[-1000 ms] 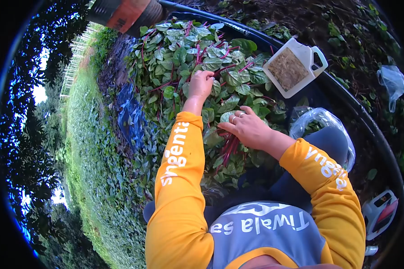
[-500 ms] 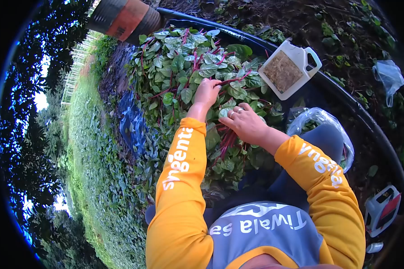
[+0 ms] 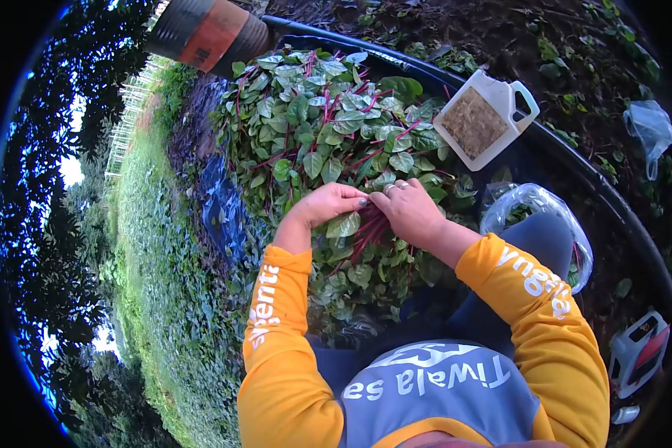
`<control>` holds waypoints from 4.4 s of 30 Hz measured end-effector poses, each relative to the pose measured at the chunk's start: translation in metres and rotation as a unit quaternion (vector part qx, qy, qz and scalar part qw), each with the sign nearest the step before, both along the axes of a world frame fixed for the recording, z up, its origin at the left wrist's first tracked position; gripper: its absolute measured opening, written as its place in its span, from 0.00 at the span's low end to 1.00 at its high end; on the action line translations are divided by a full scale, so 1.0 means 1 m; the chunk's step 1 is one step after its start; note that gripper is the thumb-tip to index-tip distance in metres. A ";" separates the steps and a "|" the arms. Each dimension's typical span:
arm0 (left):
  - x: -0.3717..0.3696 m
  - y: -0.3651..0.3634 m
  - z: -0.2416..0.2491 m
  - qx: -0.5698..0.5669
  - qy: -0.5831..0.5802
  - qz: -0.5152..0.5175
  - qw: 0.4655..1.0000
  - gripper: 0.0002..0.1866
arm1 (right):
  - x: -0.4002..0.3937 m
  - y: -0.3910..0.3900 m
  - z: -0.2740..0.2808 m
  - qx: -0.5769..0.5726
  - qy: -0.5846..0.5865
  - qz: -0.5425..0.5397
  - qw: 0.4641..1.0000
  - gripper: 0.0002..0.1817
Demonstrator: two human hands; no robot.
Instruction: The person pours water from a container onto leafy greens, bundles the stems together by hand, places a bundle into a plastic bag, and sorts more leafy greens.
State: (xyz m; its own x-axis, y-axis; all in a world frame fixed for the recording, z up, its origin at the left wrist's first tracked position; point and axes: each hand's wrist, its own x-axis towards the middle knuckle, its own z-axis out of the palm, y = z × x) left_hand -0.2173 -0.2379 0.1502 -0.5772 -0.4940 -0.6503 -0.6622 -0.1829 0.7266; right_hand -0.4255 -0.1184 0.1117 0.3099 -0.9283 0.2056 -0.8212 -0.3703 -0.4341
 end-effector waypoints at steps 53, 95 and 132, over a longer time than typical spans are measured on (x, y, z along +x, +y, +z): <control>0.014 0.140 -0.022 -0.421 -0.014 -0.030 0.906 0.27 | 0.010 0.017 0.008 -0.017 -0.041 0.181 0.982 0.26; 0.058 0.107 -0.036 -0.323 0.079 0.223 0.916 0.15 | 0.044 0.006 -0.007 -0.118 0.034 0.146 0.982 0.08; -0.026 -0.044 -0.025 -0.560 -0.075 -0.004 0.825 0.14 | 0.021 -0.014 -0.005 -0.070 0.037 0.144 0.986 0.06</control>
